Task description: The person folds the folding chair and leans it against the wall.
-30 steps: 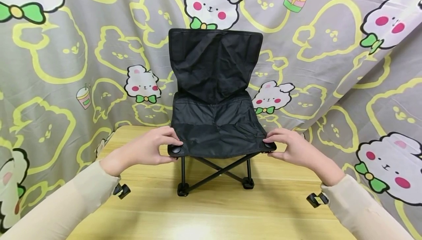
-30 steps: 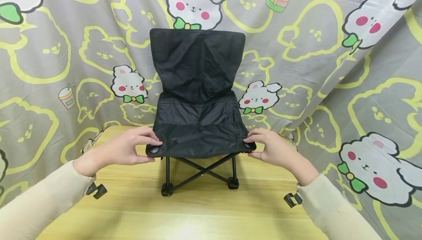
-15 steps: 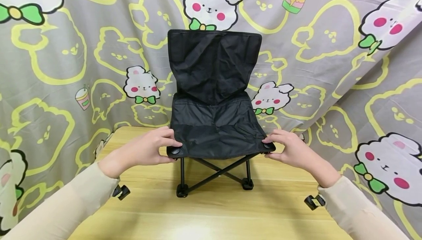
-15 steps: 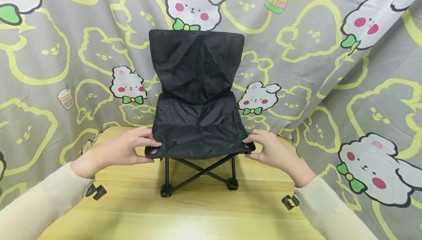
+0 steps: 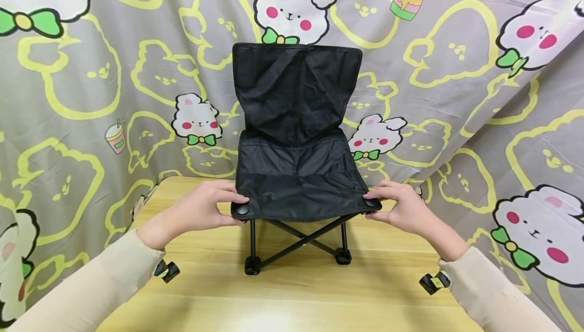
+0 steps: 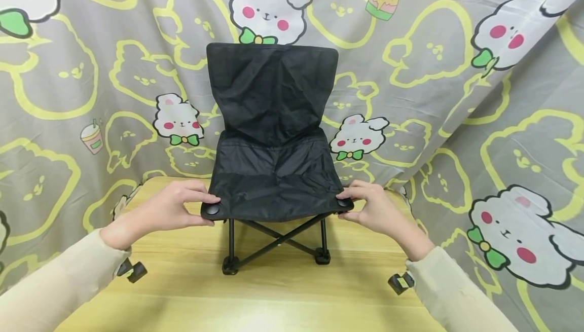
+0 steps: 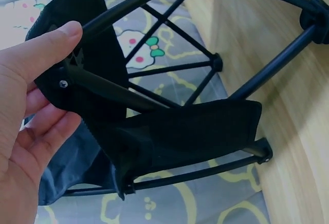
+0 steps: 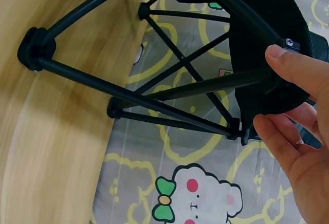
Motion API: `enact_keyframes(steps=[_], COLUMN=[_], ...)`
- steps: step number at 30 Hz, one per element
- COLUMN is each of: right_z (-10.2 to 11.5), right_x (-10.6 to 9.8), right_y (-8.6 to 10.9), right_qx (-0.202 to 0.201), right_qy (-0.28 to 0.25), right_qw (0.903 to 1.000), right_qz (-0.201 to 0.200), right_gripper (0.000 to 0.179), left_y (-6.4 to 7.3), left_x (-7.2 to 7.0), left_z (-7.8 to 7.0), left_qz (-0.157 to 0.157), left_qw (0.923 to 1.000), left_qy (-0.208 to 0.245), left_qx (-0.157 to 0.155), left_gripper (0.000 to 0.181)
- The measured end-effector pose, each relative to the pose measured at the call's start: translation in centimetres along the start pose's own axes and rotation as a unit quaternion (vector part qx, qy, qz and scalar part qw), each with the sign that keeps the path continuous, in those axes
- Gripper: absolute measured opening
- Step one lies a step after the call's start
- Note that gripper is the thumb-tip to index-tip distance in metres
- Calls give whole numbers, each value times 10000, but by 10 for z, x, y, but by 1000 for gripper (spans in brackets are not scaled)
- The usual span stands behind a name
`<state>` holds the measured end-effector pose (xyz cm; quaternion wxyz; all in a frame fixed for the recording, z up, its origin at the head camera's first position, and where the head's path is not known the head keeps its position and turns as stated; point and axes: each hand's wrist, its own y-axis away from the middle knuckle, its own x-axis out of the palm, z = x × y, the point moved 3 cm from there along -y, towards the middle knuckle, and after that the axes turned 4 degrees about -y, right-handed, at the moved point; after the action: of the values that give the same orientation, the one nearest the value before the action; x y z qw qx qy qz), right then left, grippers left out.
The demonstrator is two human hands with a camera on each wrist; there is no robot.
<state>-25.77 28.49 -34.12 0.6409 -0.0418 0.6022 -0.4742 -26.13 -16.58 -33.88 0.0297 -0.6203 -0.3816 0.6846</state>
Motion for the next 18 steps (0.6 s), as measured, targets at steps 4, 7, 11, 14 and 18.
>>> enact_keyframes(steps=[4, 7, 11, 14, 18], right_z=[0, -1, -2, -3, -4], right_x=[1, 2, 3, 3, 4], right_y=[0, 0, 2, 2, 0], right_qx=[92, 157, 262, 313, 336], right_qy=[-12, -35, -100, -136, -101], right_qw=[9999, 9998, 9993, 9989, 9988], right_qz=[-53, -112, -236, -319, -348], right_gripper=[47, 47, 48, 48, 49], left_y=[3, 5, 5, 4, 4], left_x=[2, 4, 5, 6, 6], left_z=[2, 4, 5, 4, 4], left_qz=[-355, -565, -745, -883, -1044], left_qw=[9991, 9977, 9954, 9934, 9910], left_qy=[-1, 78, 191, 244, 284], left_qx=[213, 375, 568, 693, 786], left_gripper=[51, 52, 53, 53, 54])
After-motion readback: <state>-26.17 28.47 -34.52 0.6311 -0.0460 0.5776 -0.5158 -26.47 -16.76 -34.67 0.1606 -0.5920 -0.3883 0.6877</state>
